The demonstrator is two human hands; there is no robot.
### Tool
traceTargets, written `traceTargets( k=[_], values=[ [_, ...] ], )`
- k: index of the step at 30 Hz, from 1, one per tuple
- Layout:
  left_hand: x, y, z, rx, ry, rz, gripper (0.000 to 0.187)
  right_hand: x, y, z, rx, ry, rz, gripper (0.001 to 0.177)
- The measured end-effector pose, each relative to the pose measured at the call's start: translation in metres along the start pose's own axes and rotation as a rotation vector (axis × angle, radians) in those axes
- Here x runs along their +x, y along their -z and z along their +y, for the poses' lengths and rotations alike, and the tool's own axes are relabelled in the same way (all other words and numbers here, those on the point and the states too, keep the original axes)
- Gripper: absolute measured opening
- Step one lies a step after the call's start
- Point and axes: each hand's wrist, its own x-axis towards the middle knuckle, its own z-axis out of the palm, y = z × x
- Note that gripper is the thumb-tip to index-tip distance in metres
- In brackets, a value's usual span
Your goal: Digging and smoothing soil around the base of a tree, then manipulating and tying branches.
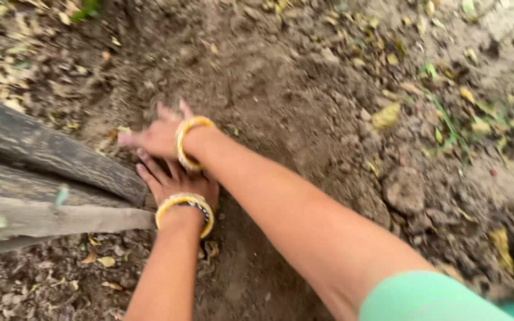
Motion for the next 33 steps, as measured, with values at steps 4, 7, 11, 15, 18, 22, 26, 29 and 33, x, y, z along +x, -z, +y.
traceTargets(
  k=[4,7,11,15,18,22,26,29,33],
  values=[
    [0.003,0.000,0.002,0.055,-0.063,-0.293,0.080,-0.005,-0.013,0.006,0.105,0.030,0.029,0.068],
    [0.003,-0.008,0.000,0.048,-0.039,0.120,0.079,-0.008,-0.016,0.028,0.035,0.130,0.123,0.069],
    [-0.002,-0.005,0.001,-0.094,0.015,0.091,0.074,-0.024,-0.020,0.043,-0.241,-0.058,0.261,0.066],
    [-0.005,-0.017,-0.001,-0.203,0.002,0.221,0.073,-0.036,-0.028,0.047,-0.257,-0.159,0.367,0.066],
    [-0.008,-0.029,-0.003,-0.181,-0.041,0.309,0.072,-0.057,-0.031,0.035,-0.226,-0.188,0.358,0.069],
    [-0.034,-0.021,-0.013,-0.193,-0.073,0.174,0.069,-0.086,-0.046,0.027,-0.231,-0.123,0.403,0.069],
    [-0.073,-0.008,-0.020,-0.182,-0.203,0.092,0.070,-0.128,-0.054,0.008,-0.219,-0.101,0.349,0.071],
    [-0.105,0.000,-0.028,-0.207,-0.250,0.024,0.068,-0.155,-0.058,-0.009,-0.186,-0.138,0.231,0.076],
    [-0.144,0.028,-0.047,-0.142,-0.272,-0.095,0.062,-0.188,-0.038,-0.052,-0.134,-0.240,0.035,0.088]
  ],
)
